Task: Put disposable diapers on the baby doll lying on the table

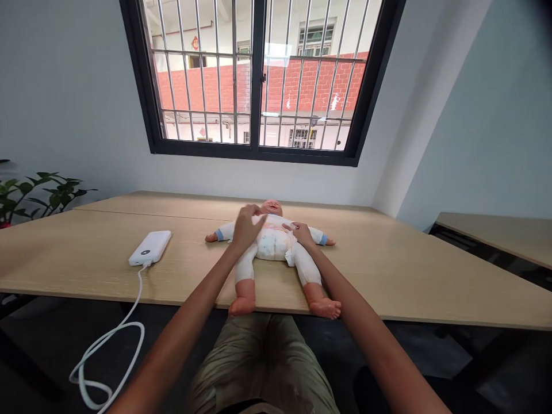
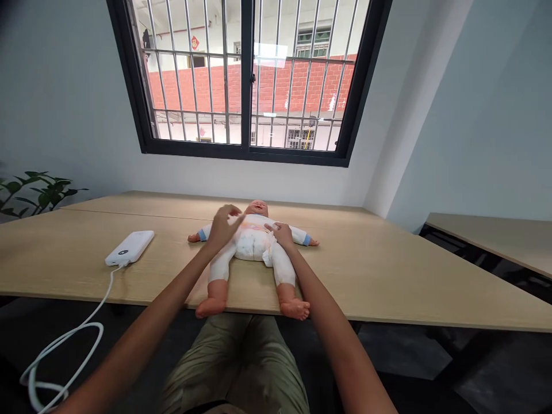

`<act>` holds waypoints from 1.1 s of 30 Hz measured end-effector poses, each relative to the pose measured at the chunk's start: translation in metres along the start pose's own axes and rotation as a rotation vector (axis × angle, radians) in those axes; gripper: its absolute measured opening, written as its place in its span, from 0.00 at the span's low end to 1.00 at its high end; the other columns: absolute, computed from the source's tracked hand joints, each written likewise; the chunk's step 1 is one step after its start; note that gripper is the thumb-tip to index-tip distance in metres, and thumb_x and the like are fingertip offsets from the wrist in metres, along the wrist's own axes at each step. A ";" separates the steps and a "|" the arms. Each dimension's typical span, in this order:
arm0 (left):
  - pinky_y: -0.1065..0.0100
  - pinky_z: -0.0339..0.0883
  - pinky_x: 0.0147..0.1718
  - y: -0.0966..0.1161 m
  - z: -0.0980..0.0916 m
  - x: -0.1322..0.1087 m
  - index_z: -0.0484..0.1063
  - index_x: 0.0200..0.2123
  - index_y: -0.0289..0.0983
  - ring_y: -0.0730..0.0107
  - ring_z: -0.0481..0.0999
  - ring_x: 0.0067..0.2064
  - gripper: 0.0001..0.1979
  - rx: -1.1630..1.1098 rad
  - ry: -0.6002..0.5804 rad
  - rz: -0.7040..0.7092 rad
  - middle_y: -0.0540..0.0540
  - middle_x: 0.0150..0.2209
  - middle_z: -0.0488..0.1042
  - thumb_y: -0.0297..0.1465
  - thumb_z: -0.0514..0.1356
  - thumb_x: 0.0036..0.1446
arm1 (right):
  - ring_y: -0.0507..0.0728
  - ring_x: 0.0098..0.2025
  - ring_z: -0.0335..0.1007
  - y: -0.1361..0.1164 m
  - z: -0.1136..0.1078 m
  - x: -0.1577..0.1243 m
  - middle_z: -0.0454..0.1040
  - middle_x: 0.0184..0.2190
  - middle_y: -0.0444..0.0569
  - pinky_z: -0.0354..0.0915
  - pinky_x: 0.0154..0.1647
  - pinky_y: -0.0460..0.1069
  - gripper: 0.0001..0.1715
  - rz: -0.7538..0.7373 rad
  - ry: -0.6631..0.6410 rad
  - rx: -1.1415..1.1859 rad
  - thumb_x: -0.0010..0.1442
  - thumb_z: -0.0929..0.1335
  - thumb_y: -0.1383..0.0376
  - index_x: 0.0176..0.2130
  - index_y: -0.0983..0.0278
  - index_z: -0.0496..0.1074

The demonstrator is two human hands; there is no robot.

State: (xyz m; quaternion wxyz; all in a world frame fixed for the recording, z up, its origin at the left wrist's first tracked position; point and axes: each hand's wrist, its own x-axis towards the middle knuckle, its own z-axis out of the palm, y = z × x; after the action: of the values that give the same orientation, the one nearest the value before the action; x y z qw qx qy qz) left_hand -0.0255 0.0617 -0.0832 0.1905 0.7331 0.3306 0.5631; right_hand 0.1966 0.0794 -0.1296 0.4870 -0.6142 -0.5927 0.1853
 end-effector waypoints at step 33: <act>0.50 0.62 0.47 0.012 0.057 -0.030 0.67 0.54 0.43 0.49 0.65 0.53 0.23 0.864 -0.658 0.640 0.40 0.53 0.67 0.36 0.59 0.54 | 0.47 0.22 0.62 0.015 -0.074 -0.038 0.67 0.20 0.37 0.59 0.21 0.41 0.18 0.213 -0.572 -0.200 0.39 0.72 0.73 0.29 0.63 0.61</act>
State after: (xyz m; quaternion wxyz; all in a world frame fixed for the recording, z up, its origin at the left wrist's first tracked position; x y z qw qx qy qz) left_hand 0.0272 0.0370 -0.1130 -0.2091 0.9413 0.2168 0.1528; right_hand 0.2555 0.0191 -0.1210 0.2154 -0.6405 -0.6535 0.3411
